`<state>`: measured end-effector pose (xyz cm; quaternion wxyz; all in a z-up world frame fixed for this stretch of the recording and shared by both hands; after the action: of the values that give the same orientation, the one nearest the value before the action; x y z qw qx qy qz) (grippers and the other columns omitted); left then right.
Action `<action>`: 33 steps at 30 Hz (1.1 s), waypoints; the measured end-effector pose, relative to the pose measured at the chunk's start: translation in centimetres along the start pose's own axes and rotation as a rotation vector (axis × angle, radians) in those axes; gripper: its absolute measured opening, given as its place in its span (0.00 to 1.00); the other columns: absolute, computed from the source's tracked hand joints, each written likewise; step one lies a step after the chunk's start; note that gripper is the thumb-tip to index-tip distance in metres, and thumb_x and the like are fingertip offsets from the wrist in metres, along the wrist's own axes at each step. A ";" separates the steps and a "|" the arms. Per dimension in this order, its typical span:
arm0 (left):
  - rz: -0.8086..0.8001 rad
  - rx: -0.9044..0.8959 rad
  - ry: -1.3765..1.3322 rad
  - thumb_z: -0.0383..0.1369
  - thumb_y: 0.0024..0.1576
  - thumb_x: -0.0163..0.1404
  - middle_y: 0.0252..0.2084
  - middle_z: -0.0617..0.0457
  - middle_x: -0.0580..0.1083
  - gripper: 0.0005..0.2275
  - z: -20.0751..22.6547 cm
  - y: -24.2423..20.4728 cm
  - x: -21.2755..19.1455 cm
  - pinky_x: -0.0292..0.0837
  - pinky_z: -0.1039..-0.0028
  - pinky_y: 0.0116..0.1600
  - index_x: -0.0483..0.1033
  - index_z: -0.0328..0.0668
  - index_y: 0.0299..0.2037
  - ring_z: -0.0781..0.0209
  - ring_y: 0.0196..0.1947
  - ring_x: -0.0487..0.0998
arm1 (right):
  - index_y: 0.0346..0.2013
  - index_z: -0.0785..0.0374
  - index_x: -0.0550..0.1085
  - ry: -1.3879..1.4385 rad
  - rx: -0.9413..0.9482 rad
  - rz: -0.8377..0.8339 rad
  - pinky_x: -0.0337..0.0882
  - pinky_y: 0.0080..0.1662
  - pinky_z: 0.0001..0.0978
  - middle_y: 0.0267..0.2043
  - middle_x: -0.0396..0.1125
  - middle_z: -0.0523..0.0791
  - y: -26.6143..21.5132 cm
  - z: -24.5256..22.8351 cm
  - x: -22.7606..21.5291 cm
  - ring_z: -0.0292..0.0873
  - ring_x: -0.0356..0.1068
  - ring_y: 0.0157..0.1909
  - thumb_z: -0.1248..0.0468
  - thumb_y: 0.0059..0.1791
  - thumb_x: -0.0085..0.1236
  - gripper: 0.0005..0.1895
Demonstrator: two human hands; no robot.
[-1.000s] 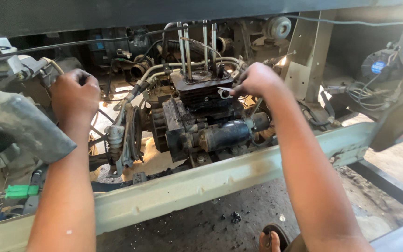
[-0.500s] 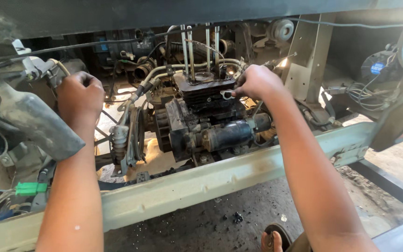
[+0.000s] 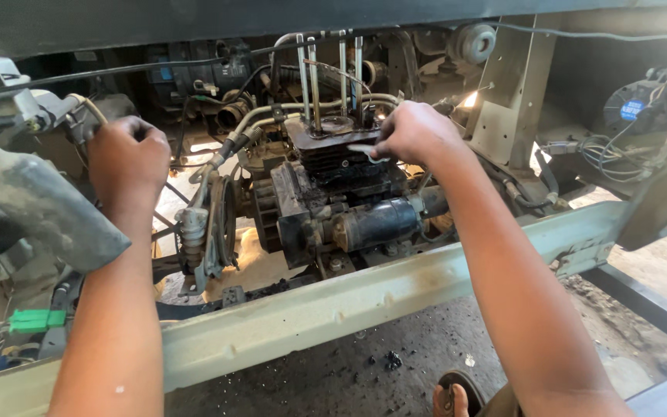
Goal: The person cleans the top surface of a vehicle engine block using a metal scraper and a rag. They scrape away grime and wipe the area repeatedly, focusing on the cylinder head and surrounding components.
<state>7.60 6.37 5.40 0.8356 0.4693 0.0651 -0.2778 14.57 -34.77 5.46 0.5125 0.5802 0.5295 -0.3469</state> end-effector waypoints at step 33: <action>-0.166 -0.009 0.121 0.37 0.53 0.55 0.35 0.39 0.79 0.08 1.4 -2.9 1.4 0.75 0.51 0.42 0.83 0.43 0.33 0.36 0.37 0.80 | 0.39 0.69 0.78 -0.184 -0.037 0.549 0.72 0.46 0.53 0.40 0.72 0.58 -4.5 9.1 0.8 0.62 0.73 0.45 0.47 0.53 0.61 0.24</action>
<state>7.06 3.50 3.52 0.8064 0.4746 0.1552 -0.3168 11.66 -43.74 1.56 0.6435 0.6585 0.3104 -0.2366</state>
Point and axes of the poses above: each hand's wrist, its own y-axis towards the middle knuckle, its own x-axis out of the palm, z = x × y, the point moved 9 cm from there along y, towards the middle knuckle
